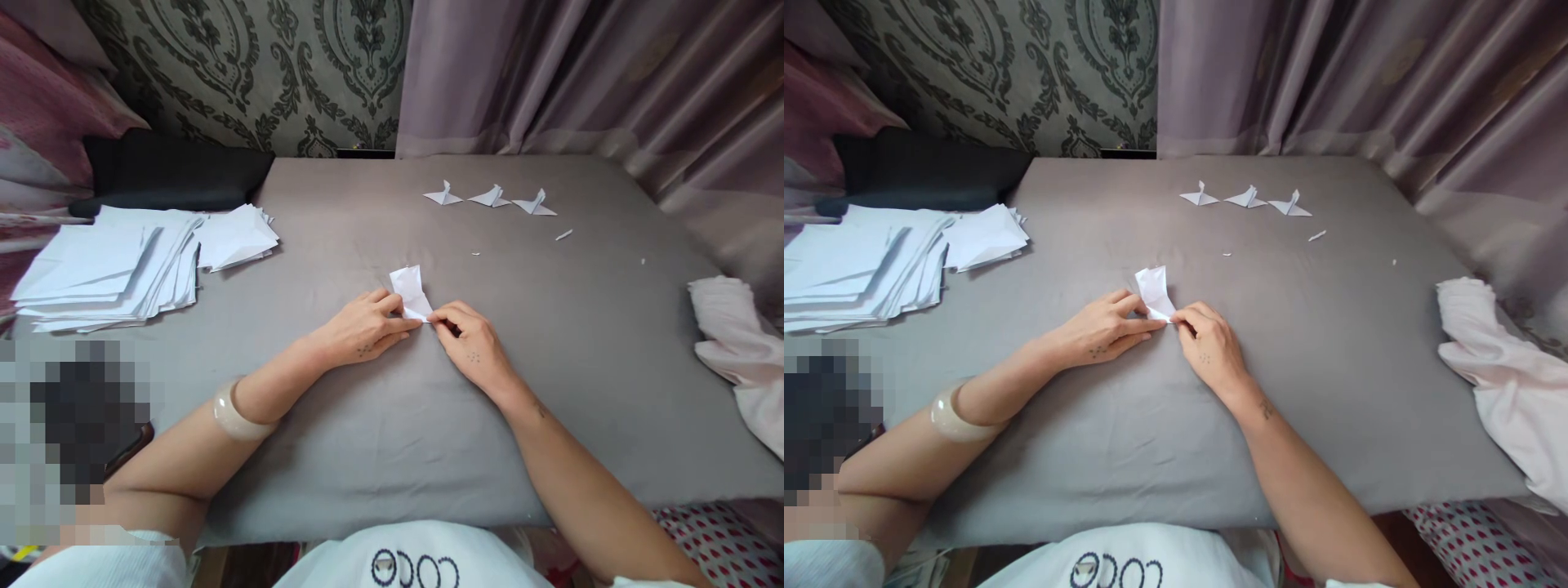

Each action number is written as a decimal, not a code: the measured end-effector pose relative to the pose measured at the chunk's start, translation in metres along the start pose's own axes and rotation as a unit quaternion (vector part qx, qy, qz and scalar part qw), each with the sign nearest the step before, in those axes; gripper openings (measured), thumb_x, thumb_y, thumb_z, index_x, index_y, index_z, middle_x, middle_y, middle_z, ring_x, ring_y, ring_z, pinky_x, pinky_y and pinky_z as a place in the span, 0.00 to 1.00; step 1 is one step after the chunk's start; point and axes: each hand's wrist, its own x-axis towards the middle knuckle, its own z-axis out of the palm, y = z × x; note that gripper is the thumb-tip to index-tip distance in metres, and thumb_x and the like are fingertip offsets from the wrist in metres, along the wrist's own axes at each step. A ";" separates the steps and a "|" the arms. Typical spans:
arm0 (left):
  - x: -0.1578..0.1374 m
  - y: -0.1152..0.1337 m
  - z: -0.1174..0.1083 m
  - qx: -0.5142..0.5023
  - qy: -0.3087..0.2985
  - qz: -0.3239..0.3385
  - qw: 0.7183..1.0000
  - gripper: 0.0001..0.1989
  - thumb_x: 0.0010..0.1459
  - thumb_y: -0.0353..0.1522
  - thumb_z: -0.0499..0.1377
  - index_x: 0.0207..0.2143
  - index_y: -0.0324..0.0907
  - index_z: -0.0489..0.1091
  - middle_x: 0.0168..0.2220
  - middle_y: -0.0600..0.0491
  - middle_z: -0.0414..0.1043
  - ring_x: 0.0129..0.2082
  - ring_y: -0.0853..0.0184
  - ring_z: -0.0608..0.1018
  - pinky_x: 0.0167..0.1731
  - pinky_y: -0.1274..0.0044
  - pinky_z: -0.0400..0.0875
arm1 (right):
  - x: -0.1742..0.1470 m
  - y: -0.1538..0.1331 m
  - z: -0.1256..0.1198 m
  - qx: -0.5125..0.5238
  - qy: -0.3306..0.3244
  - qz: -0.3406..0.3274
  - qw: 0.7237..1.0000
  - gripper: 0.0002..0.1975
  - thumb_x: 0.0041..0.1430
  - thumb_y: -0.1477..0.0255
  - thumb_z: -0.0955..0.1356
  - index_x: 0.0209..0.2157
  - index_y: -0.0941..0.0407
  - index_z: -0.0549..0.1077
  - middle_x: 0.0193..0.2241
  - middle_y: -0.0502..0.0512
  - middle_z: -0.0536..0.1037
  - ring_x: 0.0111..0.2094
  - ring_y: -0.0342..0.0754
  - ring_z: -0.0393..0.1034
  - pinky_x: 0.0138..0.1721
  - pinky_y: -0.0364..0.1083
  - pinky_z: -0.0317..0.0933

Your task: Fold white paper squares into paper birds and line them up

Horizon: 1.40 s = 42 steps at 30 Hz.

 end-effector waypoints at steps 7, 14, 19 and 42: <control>0.002 0.004 0.003 0.054 -0.001 0.003 0.999 0.19 0.67 0.39 0.47 0.57 0.54 0.65 0.40 0.46 0.65 0.36 0.62 0.66 0.39 0.70 0.64 | 0.001 -0.004 0.003 0.018 0.018 0.065 0.998 0.12 0.53 0.76 0.65 0.40 0.53 0.70 0.32 0.49 0.76 0.29 0.42 0.68 0.34 0.44 0.62; 0.002 0.000 0.012 0.056 0.141 -0.011 0.988 0.14 0.65 0.38 0.51 0.48 0.42 0.67 0.40 0.47 0.69 0.38 0.63 0.70 0.38 0.73 0.65 | 0.004 -0.001 0.008 0.002 0.024 0.041 0.999 0.09 0.58 0.70 0.67 0.42 0.53 0.72 0.32 0.50 0.76 0.27 0.42 0.67 0.33 0.43 0.62; 0.002 0.003 0.004 0.152 0.345 -0.106 0.920 0.20 0.61 0.39 0.57 0.54 0.42 0.61 0.49 0.42 0.67 0.51 0.57 0.67 0.49 0.66 0.58 | 0.003 -0.009 0.003 -0.159 0.115 -0.162 0.967 0.11 0.63 0.78 0.62 0.38 0.55 0.75 0.34 0.54 0.77 0.35 0.46 0.67 0.38 0.46 0.58; -0.001 0.013 -0.001 0.073 0.070 0.063 0.993 0.11 0.63 0.26 0.48 0.35 0.41 0.69 0.35 0.50 0.77 0.42 0.64 0.74 0.48 0.67 0.56 | -0.015 -0.015 -0.007 -0.227 0.003 -0.111 0.967 0.18 0.61 0.79 0.61 0.49 0.51 0.71 0.39 0.57 0.69 0.36 0.48 0.63 0.38 0.47 0.59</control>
